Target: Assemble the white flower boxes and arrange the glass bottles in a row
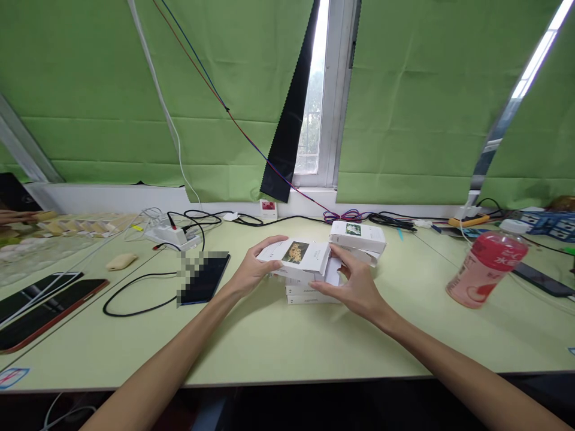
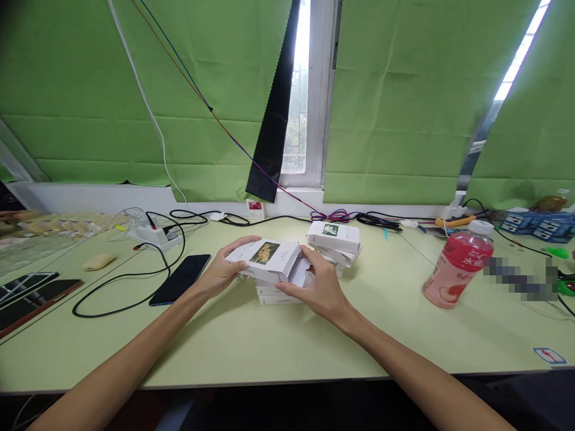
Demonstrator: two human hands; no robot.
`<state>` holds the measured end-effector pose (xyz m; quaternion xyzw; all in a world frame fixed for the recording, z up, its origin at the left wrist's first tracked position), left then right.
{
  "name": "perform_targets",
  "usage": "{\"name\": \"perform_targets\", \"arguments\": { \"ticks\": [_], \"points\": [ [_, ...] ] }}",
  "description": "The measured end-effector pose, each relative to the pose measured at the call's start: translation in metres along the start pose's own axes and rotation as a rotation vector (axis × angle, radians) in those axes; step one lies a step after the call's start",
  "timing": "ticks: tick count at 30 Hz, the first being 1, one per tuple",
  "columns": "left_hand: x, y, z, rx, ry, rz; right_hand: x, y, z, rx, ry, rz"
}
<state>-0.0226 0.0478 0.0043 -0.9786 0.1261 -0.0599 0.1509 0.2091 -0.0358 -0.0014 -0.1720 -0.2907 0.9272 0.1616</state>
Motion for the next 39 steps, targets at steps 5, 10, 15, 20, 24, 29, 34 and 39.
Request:
{"name": "perform_targets", "arguments": {
  "ticks": [5, 10, 15, 20, 24, 29, 34, 39],
  "points": [
    [0.0, 0.0, 0.002, -0.002, -0.01, 0.004, 0.002, 0.001, -0.002, 0.031, 0.002, -0.003],
    [0.002, 0.001, 0.004, -0.03, -0.007, 0.004, 0.002, 0.001, 0.0, 0.058, -0.002, 0.017],
    [0.003, 0.001, 0.004, -0.066, 0.002, -0.021, 0.001, 0.002, 0.001, 0.101, -0.071, 0.021],
    [0.003, -0.001, 0.005, -0.076, 0.031, -0.028, 0.004, 0.001, -0.004, 0.172, -0.207, 0.026],
    [0.003, -0.001, 0.005, -0.103, 0.067, -0.042, 0.006, 0.0, -0.003, 0.224, -0.348, 0.041],
    [0.004, -0.001, 0.004, -0.114, 0.096, -0.045, 0.004, 0.0, 0.008, 0.312, -0.44, 0.096],
    [0.004, -0.001, 0.004, -0.106, 0.091, -0.041, 0.003, 0.0, 0.011, 0.337, -0.456, 0.101],
    [0.006, 0.001, 0.004, -0.111, 0.076, -0.031, 0.004, -0.001, 0.003, 0.346, -0.375, 0.021]
  ]
}}
Point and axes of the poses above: each hand's wrist, its own y-axis away from the middle knuckle, its own x-axis out of the palm, z = x × y, the point moved 3 cm from there along -y, towards the middle knuckle, and after that the axes turned 12 degrees about -z, right-handed, at the moved point
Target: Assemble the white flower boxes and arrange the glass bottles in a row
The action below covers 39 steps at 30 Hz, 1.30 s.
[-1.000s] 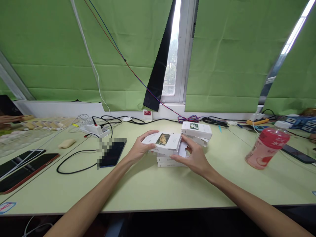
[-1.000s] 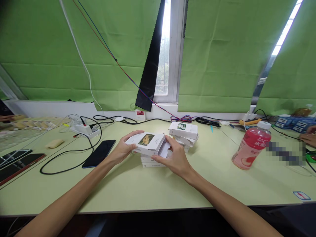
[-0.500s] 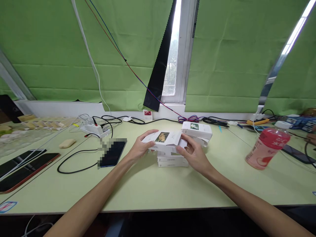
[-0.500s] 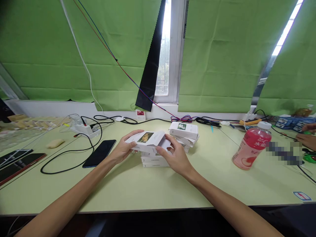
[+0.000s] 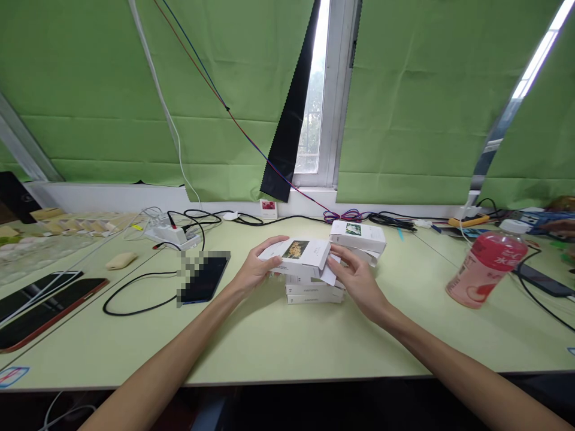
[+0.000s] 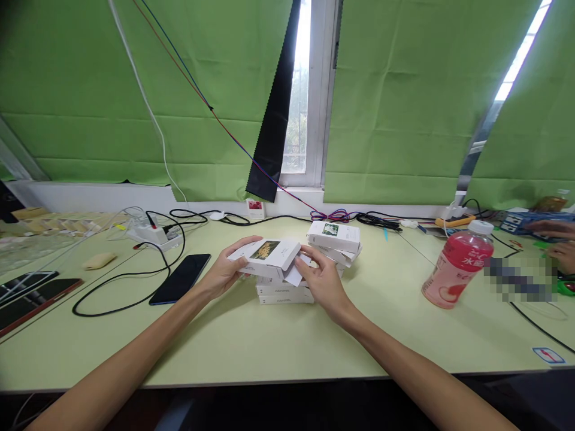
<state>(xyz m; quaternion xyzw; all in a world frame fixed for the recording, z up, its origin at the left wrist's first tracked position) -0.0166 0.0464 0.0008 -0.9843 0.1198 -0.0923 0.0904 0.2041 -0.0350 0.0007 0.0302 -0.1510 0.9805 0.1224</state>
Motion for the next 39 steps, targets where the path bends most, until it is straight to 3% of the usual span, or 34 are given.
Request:
{"name": "perform_targets", "arguments": {
  "ticks": [6, 39],
  "points": [
    [0.0, 0.0004, 0.0016, 0.001, -0.001, -0.002, -0.0034, -0.0007, -0.0039, 0.083, 0.01, -0.016],
    [0.0065, 0.0059, 0.0026, 0.022, -0.007, 0.028, 0.0036, 0.0014, -0.0024, 0.123, -0.091, 0.01]
  ]
}}
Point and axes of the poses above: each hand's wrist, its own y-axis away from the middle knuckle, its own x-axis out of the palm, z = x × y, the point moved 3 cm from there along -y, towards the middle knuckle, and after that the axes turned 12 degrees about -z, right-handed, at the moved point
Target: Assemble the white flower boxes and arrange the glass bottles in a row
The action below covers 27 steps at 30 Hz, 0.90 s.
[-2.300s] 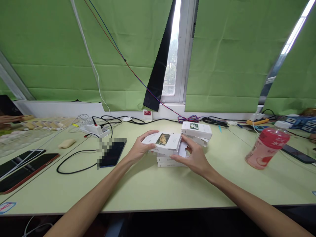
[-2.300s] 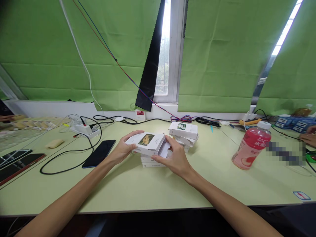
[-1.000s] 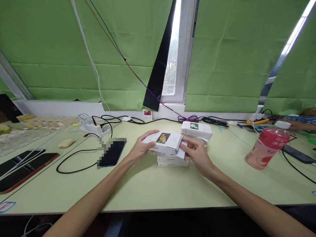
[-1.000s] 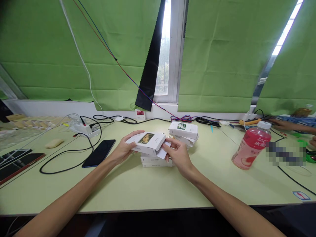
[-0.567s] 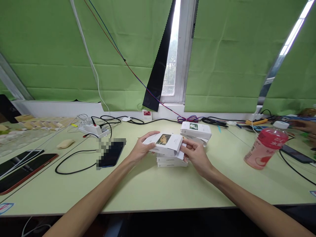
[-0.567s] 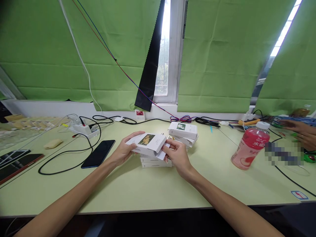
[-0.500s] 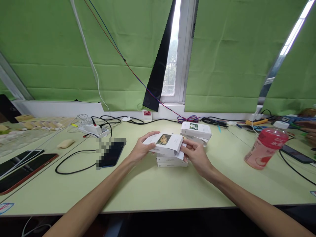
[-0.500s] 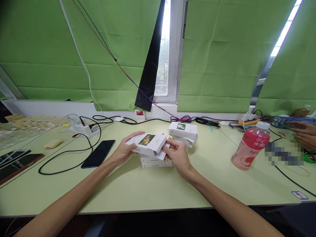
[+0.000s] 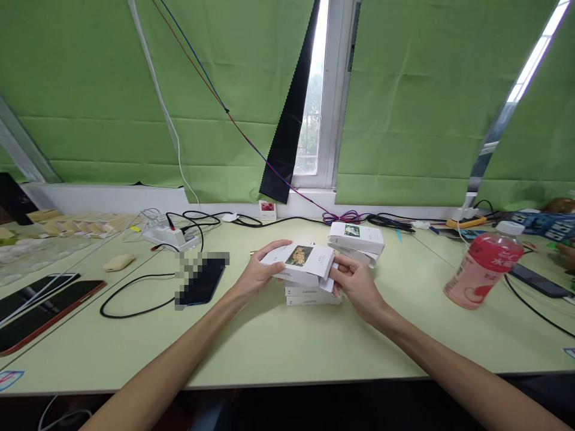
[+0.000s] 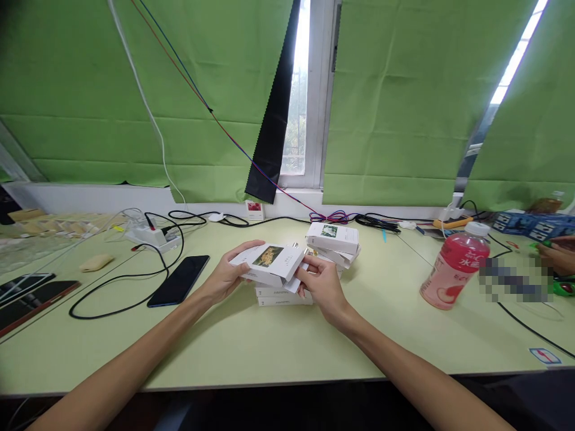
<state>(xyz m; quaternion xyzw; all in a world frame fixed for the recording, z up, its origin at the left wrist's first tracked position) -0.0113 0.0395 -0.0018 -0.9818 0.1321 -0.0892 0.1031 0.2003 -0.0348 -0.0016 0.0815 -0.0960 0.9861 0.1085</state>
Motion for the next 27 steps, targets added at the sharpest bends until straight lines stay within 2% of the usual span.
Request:
{"name": "perform_targets", "arguments": {
  "ticks": [27],
  "points": [
    [0.0009, -0.0001, 0.0028, 0.074, -0.063, 0.017, 0.0011, -0.0015, -0.008, -0.002, -0.01, 0.025]
  ]
}}
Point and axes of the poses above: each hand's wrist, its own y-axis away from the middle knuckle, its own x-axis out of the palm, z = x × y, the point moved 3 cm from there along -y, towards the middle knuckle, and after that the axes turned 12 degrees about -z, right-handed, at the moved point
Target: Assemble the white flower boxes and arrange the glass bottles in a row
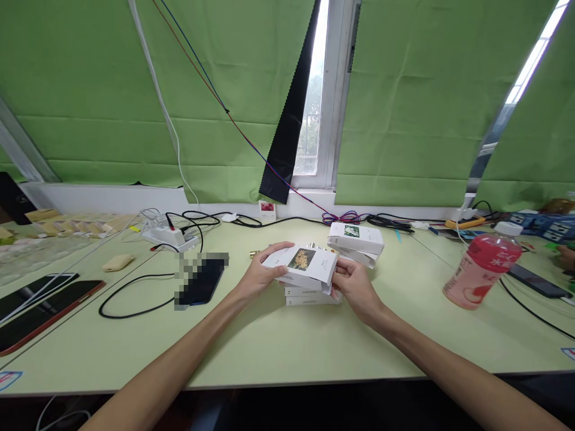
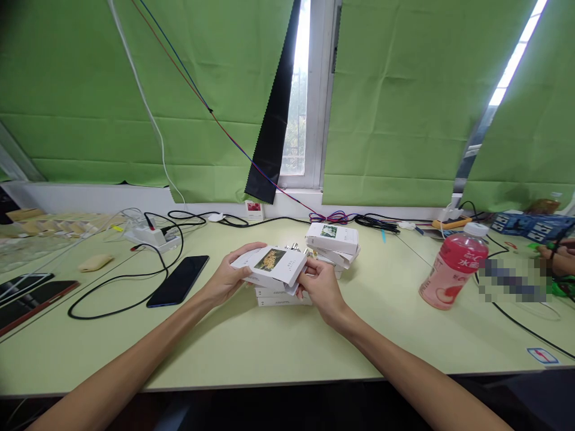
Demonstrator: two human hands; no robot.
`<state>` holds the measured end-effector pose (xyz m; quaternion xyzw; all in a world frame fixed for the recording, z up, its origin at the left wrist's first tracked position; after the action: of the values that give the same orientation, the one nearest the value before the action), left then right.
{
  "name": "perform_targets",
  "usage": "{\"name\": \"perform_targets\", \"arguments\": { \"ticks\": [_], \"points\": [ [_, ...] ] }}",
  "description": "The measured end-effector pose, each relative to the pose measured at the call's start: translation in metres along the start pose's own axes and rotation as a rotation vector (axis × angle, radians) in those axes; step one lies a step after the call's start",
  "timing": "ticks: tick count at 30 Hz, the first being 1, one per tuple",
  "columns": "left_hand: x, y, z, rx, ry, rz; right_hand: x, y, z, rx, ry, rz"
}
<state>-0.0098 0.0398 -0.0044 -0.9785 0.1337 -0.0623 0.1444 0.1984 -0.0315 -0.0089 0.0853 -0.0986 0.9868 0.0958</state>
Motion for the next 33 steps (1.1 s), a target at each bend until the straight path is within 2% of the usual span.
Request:
{"name": "perform_targets", "arguments": {
  "ticks": [8, 12, 20, 24, 33],
  "points": [
    [0.0008, -0.0002, 0.0028, -0.003, 0.034, 0.002, -0.0002, 0.0012, 0.0005, 0.043, -0.062, -0.008],
    [0.0032, 0.0004, 0.0014, -0.016, 0.069, -0.001, 0.001, 0.0021, 0.0026, 0.136, -0.11, -0.02],
    [0.006, 0.0023, 0.0024, -0.069, 0.115, 0.011, 0.0065, 0.0057, -0.0027, 0.283, -0.172, 0.123],
    [0.0079, 0.0032, 0.0039, -0.056, 0.129, 0.026, 0.0087, 0.0081, -0.0021, 0.281, -0.174, 0.16],
    [0.0087, 0.0054, 0.0024, -0.058, 0.117, 0.024, 0.0081, 0.0079, 0.0016, 0.275, -0.123, 0.124]
  ]
}}
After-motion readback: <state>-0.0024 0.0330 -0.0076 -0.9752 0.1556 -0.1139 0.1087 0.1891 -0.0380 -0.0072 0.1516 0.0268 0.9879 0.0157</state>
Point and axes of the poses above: each hand's wrist, its own y-axis away from the middle knuckle, its own x-axis out of the palm, z = x × y, the point moved 3 cm from there along -y, towards the middle knuckle, and after that the axes turned 12 degrees about -z, right-handed, at the moved point
